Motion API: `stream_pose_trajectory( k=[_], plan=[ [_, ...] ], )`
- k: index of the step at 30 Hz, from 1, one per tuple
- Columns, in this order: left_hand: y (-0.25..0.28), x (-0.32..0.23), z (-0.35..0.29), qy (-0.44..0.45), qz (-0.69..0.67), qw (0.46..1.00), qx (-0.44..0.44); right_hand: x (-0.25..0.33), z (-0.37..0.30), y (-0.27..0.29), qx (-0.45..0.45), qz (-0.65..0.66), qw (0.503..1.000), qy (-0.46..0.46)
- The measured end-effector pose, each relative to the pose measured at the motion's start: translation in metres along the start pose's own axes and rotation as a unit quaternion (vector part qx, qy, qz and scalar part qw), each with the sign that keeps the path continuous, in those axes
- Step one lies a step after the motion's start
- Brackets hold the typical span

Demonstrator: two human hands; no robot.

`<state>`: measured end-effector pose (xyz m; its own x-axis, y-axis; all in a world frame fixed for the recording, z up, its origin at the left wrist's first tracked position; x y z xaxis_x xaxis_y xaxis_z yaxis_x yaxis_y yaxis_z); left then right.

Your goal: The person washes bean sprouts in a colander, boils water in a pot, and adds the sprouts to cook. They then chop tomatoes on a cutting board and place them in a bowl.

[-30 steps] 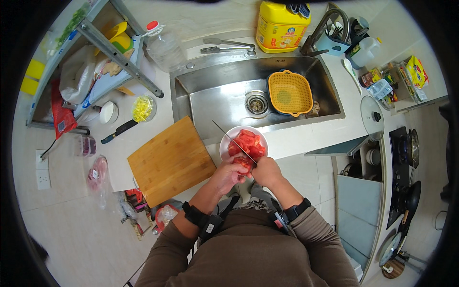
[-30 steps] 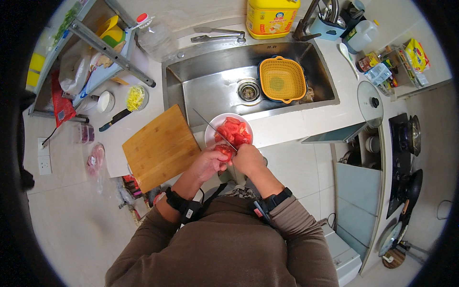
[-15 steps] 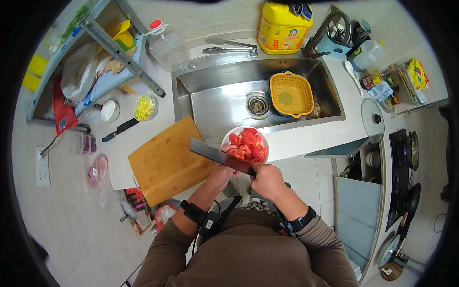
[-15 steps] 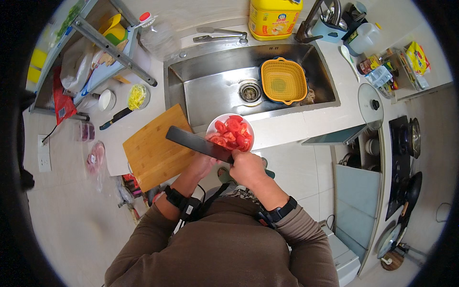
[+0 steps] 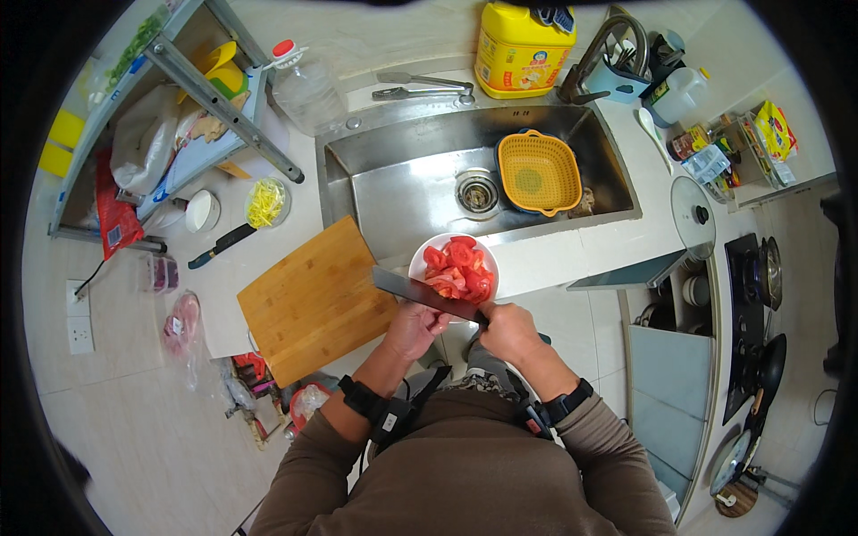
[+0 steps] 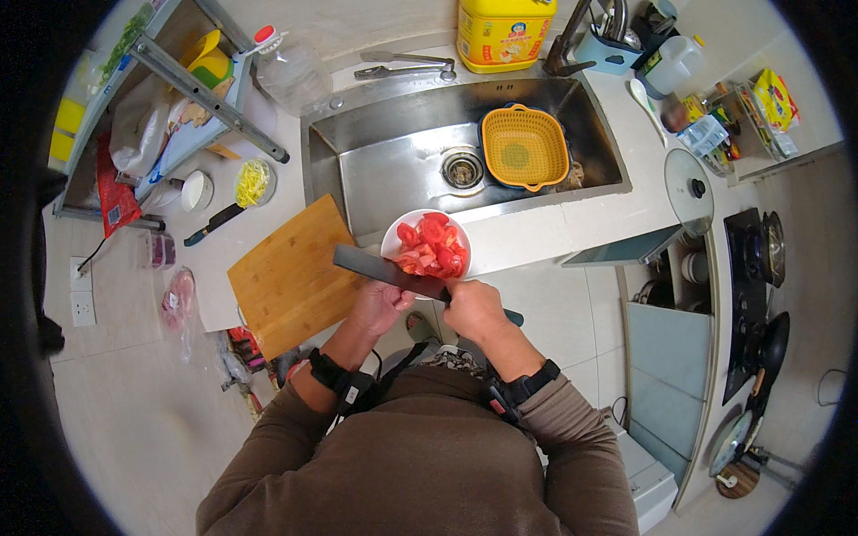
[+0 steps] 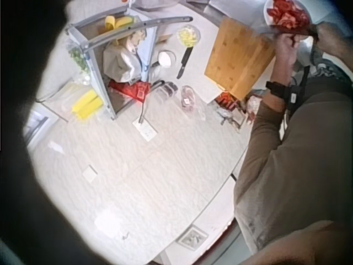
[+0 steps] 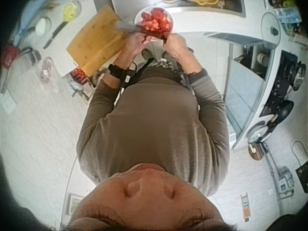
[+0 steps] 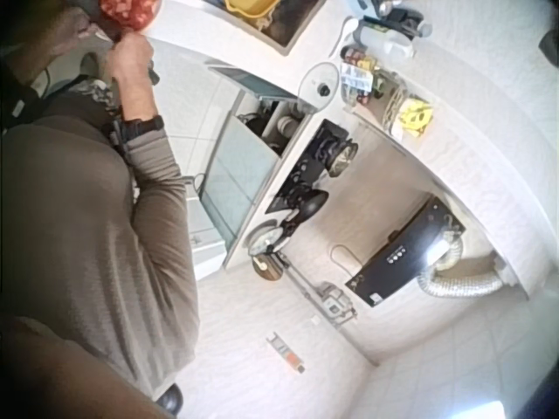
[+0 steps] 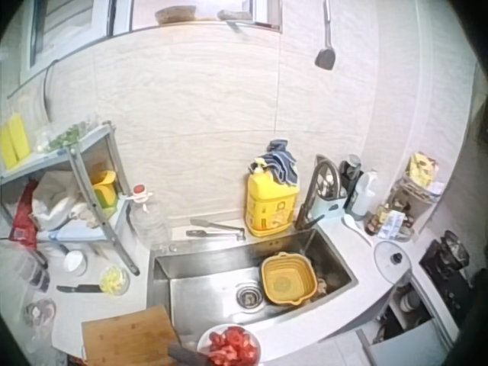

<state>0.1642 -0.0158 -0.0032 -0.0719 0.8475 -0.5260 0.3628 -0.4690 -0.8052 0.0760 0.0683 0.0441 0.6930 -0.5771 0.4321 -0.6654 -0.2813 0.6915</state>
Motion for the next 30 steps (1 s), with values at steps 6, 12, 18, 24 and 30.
stream_pose_trajectory(
  k=[6,12,18,24,30],
  plan=[
    [0.009,0.012,0.000,0.025,-0.029,0.998,-0.051,-0.007,0.011,-0.010,0.013,0.024,0.999,-0.040],
    [-0.003,0.015,0.004,0.061,0.038,0.997,-0.037,-0.004,0.023,-0.012,0.027,0.066,0.994,-0.077],
    [-0.007,-0.006,0.008,-0.016,0.117,0.993,-0.007,-0.012,0.032,-0.009,0.007,0.106,0.990,-0.094],
    [0.005,-0.023,0.008,0.001,0.179,0.984,0.008,-0.011,0.019,0.000,-0.025,0.142,0.989,-0.044],
    [0.011,-0.027,0.012,-0.017,0.231,0.972,-0.037,0.030,-0.002,0.019,-0.066,0.070,0.993,0.069]
  ],
)
Point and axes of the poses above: each hand's wrist, its own z-axis towards the middle knuckle, its own y-axis out of the back of the hand, x = y × z, the point moved 9 cm from there along z, towards the middle knuckle, and after that the axes turned 13 degrees about x, right-handed, at the moved point
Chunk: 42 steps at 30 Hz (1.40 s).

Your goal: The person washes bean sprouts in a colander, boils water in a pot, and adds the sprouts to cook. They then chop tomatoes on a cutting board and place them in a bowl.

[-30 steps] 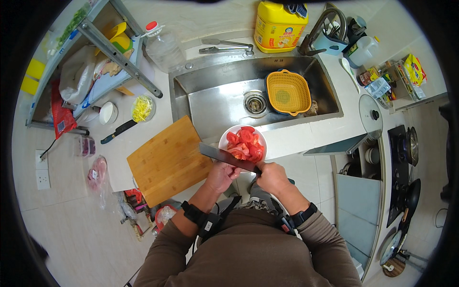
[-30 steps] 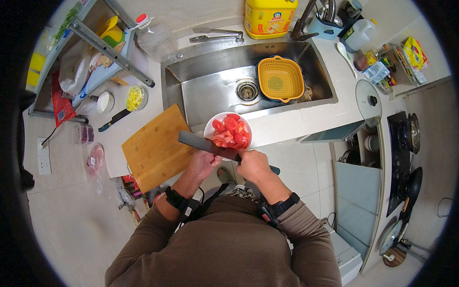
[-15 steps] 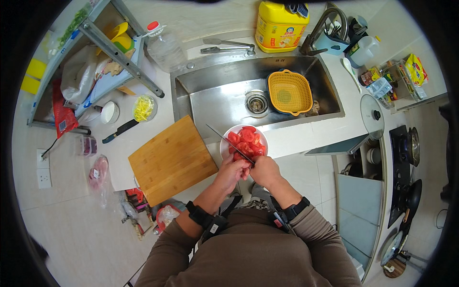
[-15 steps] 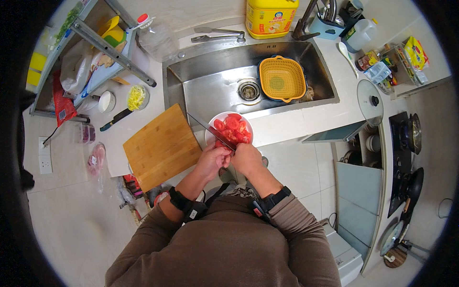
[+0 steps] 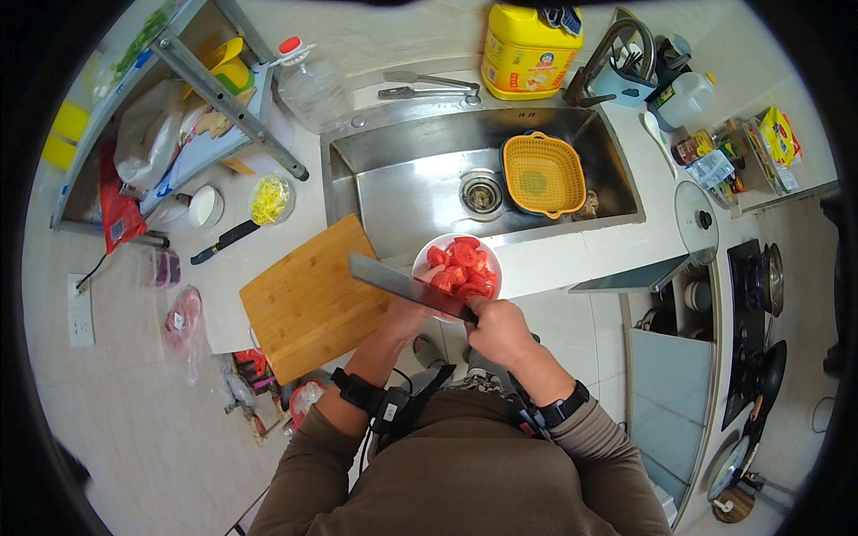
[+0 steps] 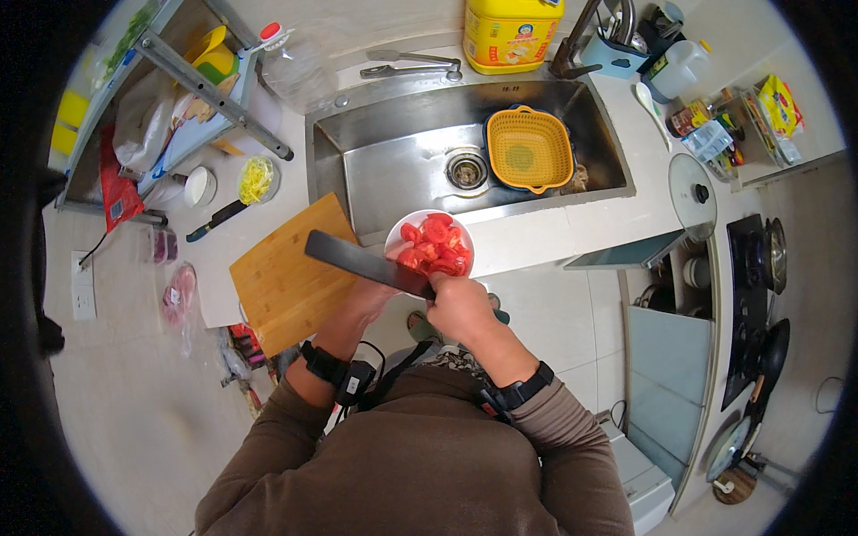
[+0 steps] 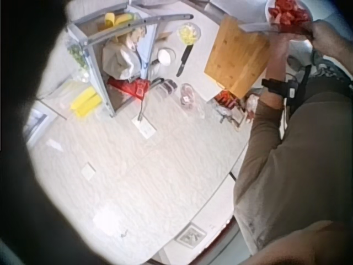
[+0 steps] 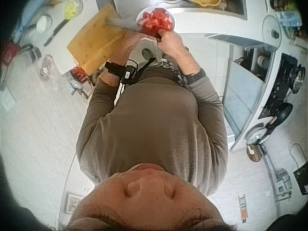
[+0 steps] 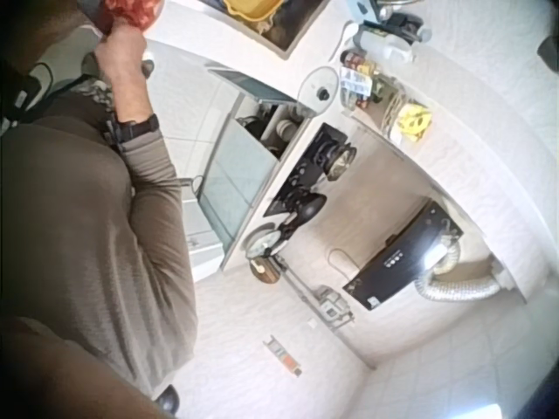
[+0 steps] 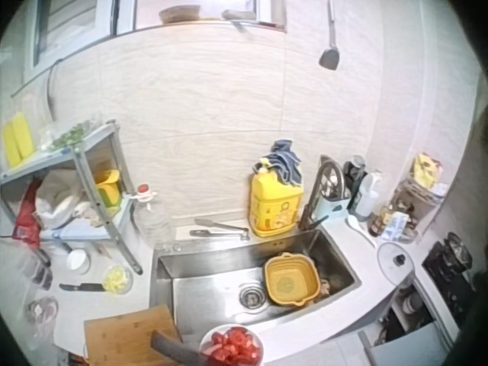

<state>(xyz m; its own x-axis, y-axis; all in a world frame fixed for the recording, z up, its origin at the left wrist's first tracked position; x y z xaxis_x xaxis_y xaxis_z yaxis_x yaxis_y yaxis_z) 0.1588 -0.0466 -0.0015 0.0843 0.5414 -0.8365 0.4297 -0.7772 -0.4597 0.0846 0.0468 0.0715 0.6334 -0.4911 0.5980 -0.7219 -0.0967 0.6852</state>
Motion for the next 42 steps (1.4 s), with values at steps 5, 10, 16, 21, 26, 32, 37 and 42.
stream_pose_trajectory(
  k=[5,10,16,21,26,32,37,42],
  plan=[
    [-0.007,-0.005,0.007,-0.009,0.013,1.000,0.018,0.007,0.001,0.004,0.007,-0.040,0.999,-0.004],
    [-0.002,0.000,-0.012,0.004,-0.066,0.996,-0.059,-0.019,0.001,-0.004,0.049,-0.036,0.996,-0.073],
    [0.003,0.021,-0.013,0.058,-0.166,0.983,-0.051,-0.046,-0.002,-0.021,0.098,-0.023,0.985,-0.141],
    [-0.010,0.038,-0.013,0.074,-0.169,0.982,-0.046,-0.043,0.013,-0.029,0.098,-0.010,0.980,-0.171],
    [-0.018,0.030,-0.014,0.069,-0.104,0.992,-0.032,-0.045,0.025,-0.030,0.098,0.006,0.977,-0.192],
    [0.000,0.015,-0.016,0.053,-0.045,0.997,-0.029,-0.050,0.030,-0.028,0.049,0.065,0.983,-0.166],
    [0.013,0.015,-0.012,0.040,-0.079,0.995,-0.044,-0.023,0.008,-0.012,-0.007,0.070,0.997,-0.043],
    [0.005,0.006,-0.004,0.019,-0.063,0.997,-0.037,-0.002,0.005,-0.008,0.005,-0.019,0.999,-0.030]
  ],
)
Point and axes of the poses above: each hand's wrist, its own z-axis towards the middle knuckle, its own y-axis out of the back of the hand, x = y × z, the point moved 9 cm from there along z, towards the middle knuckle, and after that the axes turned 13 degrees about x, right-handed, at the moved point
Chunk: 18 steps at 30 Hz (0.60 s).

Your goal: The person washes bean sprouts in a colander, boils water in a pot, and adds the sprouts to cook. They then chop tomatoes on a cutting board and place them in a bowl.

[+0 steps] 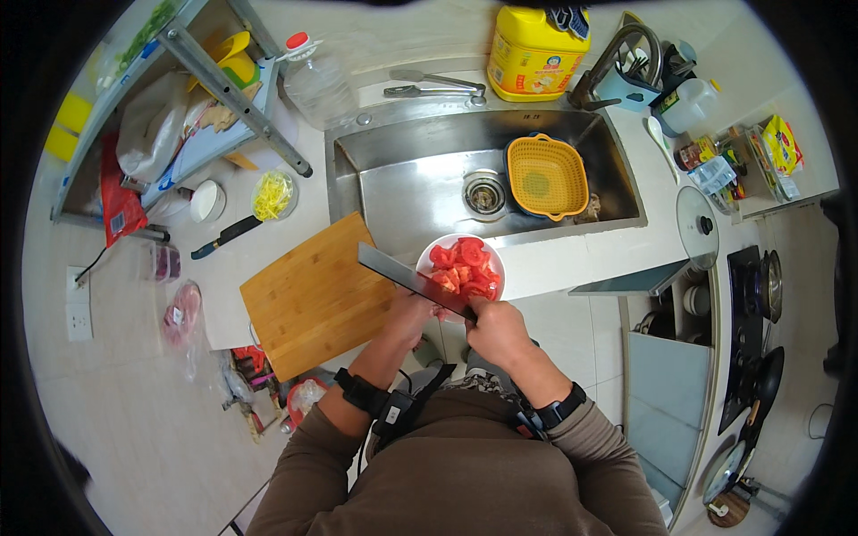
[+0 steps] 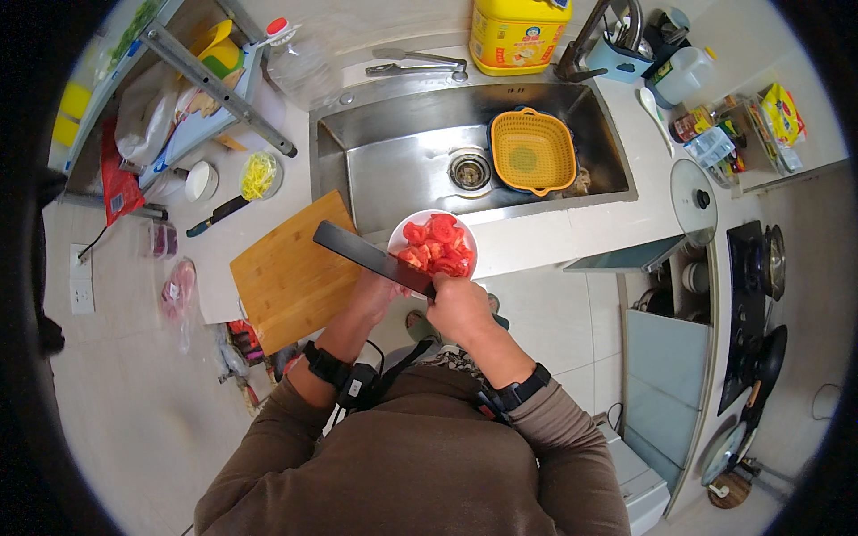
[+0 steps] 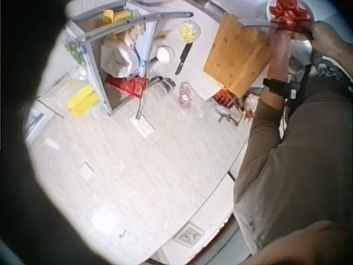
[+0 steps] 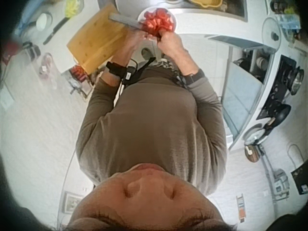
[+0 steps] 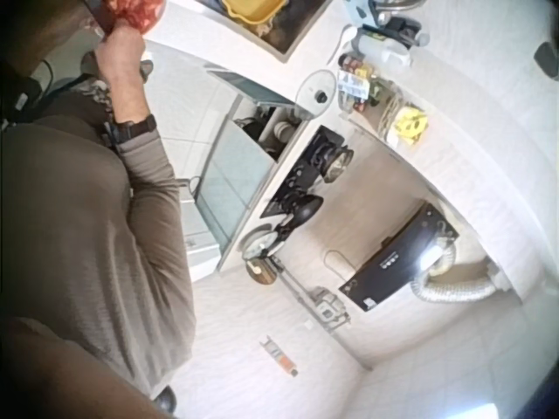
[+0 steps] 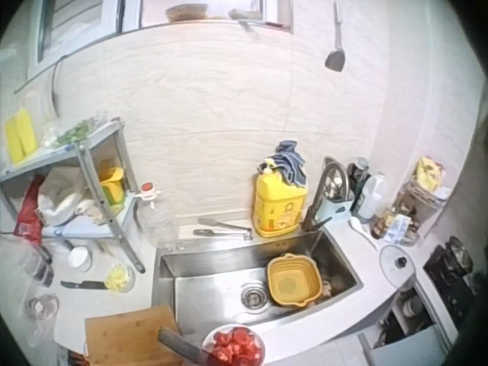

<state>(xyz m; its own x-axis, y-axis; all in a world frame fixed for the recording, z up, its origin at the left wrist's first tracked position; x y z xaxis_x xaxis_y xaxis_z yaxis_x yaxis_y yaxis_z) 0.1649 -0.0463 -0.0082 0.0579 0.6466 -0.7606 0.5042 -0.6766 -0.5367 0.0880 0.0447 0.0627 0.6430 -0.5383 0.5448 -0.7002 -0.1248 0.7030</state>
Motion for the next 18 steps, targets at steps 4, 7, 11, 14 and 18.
stream_pose_trajectory(
  k=[4,7,11,14,18],
  plan=[
    [0.000,-0.002,-0.004,-0.017,-0.024,0.998,-0.054,-0.003,-0.001,0.000,0.005,-0.024,0.999,-0.028],
    [0.002,-0.003,-0.007,-0.022,-0.033,0.996,-0.078,-0.014,-0.005,-0.003,0.023,-0.027,0.998,-0.056],
    [0.005,-0.001,-0.012,0.003,-0.026,0.995,-0.092,-0.029,-0.009,-0.012,0.074,-0.019,0.993,-0.085],
    [0.000,0.002,-0.013,0.003,-0.024,0.996,-0.083,-0.034,-0.007,-0.017,0.082,-0.010,0.991,-0.104],
    [-0.010,0.013,-0.013,0.022,0.020,0.996,-0.080,-0.032,0.006,-0.023,0.086,0.018,0.988,-0.126]
  ],
)
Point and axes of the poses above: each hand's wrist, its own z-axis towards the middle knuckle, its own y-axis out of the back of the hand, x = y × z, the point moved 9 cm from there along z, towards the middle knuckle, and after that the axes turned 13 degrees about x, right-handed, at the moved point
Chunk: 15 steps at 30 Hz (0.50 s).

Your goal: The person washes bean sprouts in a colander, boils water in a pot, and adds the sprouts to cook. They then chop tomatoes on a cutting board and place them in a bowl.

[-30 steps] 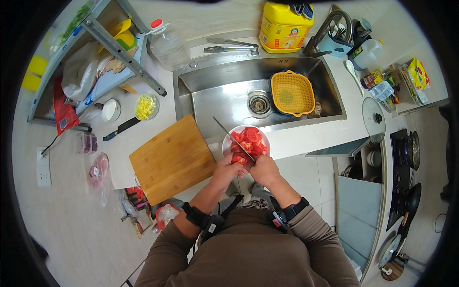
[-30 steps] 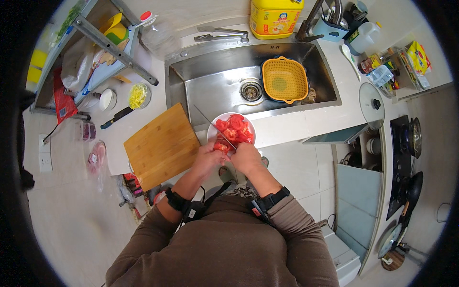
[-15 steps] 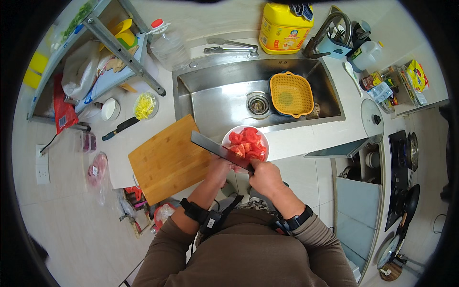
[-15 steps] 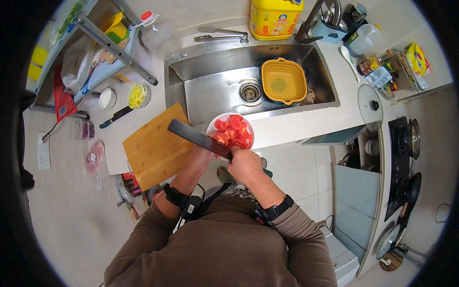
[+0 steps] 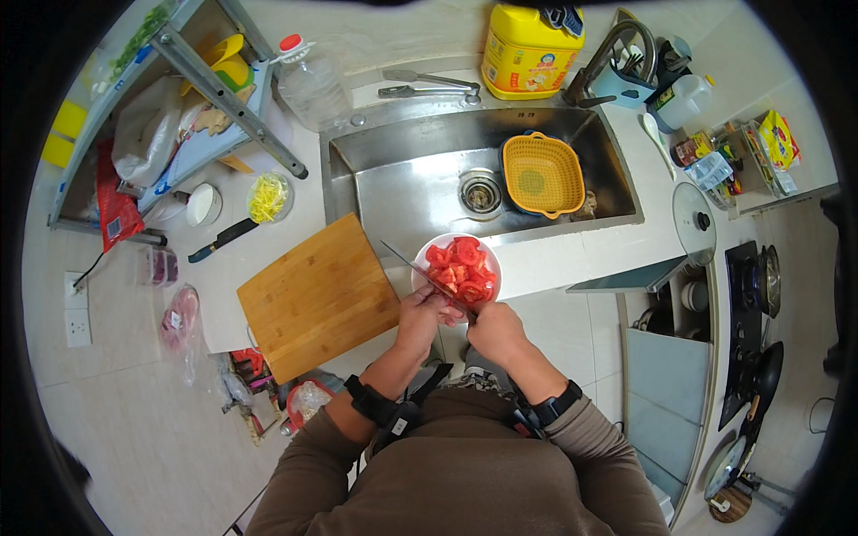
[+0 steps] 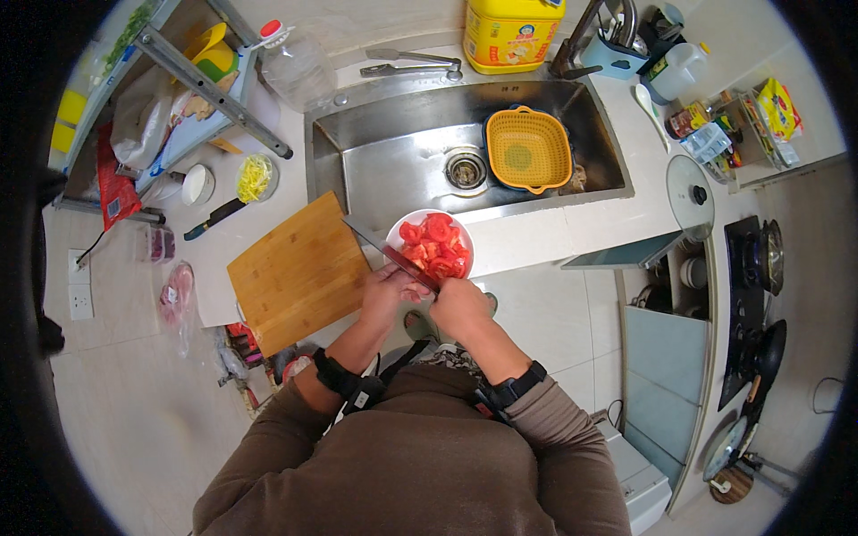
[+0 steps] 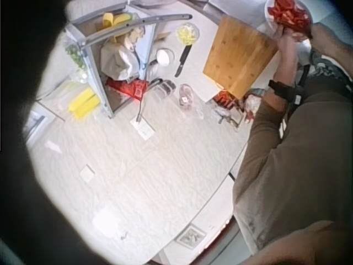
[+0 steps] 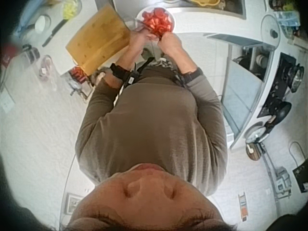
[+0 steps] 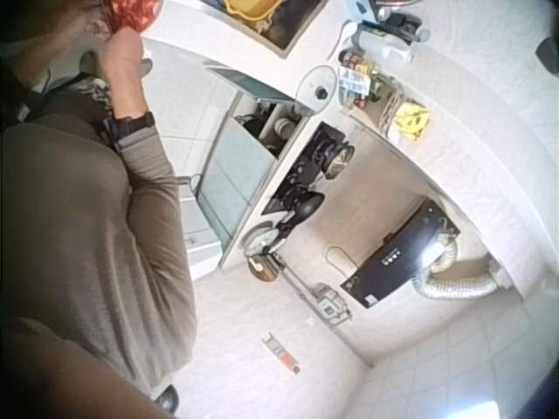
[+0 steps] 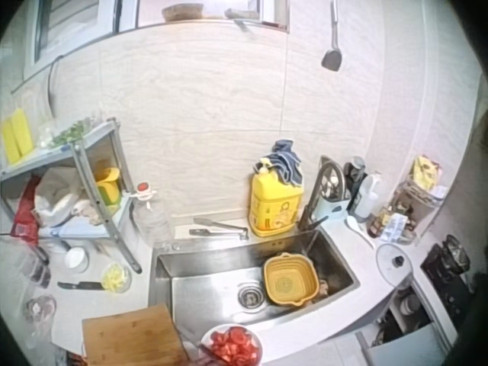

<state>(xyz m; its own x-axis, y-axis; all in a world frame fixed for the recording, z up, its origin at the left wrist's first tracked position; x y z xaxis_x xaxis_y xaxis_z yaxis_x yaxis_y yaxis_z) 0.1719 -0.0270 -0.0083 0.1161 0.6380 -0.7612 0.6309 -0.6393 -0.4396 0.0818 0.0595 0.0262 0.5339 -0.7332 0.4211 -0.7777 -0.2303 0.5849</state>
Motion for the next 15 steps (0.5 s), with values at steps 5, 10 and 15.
stream_pose_trajectory(
  k=[5,10,15],
  plan=[
    [0.004,0.001,0.002,-0.033,0.021,0.999,-0.011,0.007,0.014,-0.001,-0.001,0.049,0.999,-0.001],
    [0.007,0.003,0.000,-0.026,0.061,0.997,-0.025,0.004,0.032,-0.004,-0.012,0.090,0.996,0.009],
    [0.000,0.000,-0.002,-0.053,0.120,0.991,0.040,-0.004,0.052,-0.009,0.000,0.118,0.993,0.005]
  ],
)
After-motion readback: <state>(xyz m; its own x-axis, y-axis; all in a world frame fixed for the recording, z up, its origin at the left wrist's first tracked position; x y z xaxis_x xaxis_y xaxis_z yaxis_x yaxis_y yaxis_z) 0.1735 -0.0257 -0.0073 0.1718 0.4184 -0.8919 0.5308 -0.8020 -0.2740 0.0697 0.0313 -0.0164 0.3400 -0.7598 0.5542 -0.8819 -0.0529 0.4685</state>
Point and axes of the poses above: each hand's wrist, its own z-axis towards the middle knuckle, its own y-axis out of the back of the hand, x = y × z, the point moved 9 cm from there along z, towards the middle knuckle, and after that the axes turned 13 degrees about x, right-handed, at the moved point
